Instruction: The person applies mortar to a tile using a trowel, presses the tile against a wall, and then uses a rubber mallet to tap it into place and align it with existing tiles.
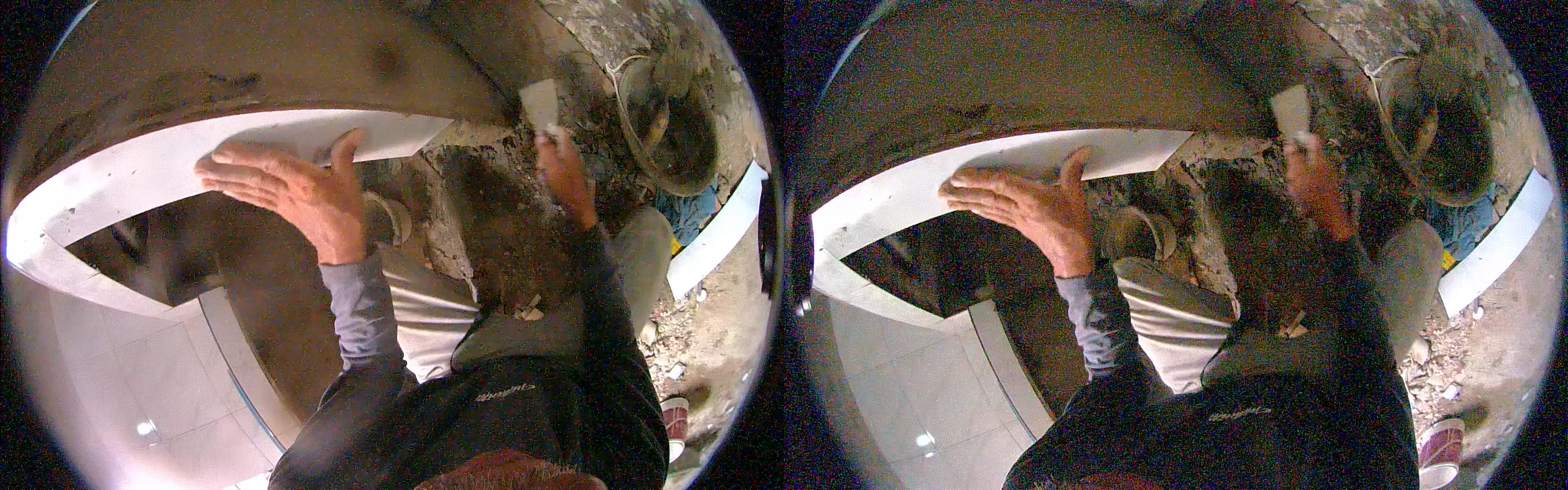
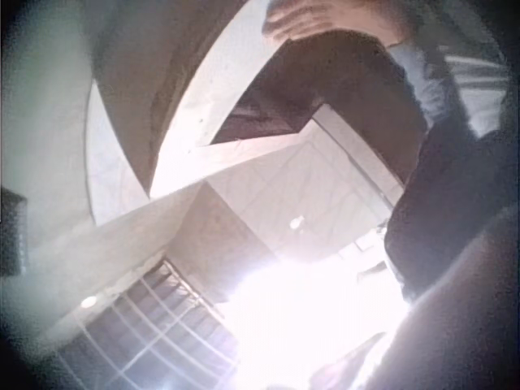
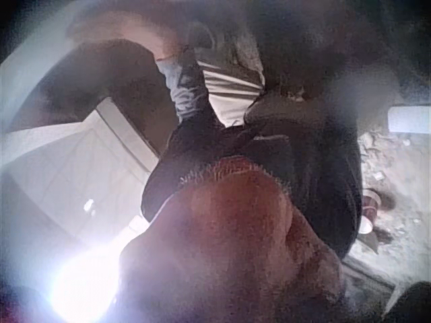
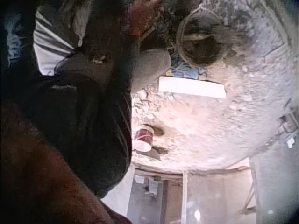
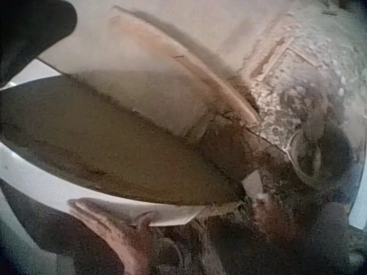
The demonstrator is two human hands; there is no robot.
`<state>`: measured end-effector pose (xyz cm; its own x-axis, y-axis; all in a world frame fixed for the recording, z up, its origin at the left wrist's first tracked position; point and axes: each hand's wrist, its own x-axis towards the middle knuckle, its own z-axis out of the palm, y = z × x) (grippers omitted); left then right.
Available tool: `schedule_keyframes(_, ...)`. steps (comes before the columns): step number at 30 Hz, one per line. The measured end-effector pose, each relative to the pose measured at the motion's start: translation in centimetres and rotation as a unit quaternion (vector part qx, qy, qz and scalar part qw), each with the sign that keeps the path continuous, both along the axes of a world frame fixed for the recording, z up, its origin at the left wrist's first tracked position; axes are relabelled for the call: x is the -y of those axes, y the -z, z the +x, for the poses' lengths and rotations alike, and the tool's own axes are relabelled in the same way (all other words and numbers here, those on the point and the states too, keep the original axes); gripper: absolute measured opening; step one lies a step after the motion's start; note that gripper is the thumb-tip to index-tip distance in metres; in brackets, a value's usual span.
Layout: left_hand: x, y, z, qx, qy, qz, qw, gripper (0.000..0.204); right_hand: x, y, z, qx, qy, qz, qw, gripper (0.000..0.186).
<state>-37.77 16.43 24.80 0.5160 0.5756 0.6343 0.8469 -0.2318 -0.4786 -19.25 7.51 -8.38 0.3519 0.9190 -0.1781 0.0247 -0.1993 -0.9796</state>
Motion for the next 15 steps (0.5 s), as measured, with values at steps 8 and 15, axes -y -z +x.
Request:
schedule_keyframes(8,0.4,-0.2,0.7,0.018,-0.021,-0.035,0.999,0.141,-4.7,-6.1,-6.4,-0.017,-0.005,0.191,0.982,0.028)
schedule_keyframes(15,0.6,-0.1,1.0,0.034,-0.023,-0.054,0.998,0.143,-4.2,-11.8,-5.6,-0.088,-0.106,0.125,0.983,0.033)
